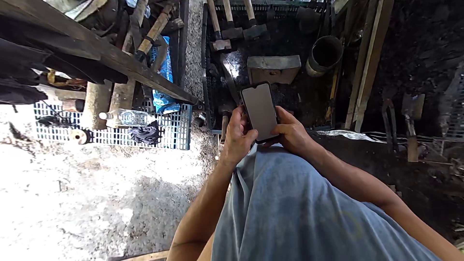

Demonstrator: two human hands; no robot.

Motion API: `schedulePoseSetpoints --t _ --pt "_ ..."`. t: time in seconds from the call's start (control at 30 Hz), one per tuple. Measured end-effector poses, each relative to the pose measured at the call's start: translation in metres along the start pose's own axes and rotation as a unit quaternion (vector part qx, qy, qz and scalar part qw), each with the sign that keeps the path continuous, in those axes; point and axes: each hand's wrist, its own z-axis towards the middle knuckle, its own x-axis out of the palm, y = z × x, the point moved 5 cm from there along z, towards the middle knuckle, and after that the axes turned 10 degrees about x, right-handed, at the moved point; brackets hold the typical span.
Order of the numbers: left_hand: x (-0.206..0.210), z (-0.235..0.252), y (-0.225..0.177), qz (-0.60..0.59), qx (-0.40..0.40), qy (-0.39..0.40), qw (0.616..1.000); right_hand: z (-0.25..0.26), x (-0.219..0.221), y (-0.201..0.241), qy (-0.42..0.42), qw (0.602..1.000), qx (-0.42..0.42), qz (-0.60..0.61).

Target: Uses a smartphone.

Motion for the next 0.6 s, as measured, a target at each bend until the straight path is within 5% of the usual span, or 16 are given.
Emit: schedulePoseSetpoints --t 0.6 --pt "0.0006 -0.0036 -0.0017 0.013 -0.007 0.006 1.000 -0.0015 0.0002 0.0000 -0.017 1.000 -0.008 0.004"
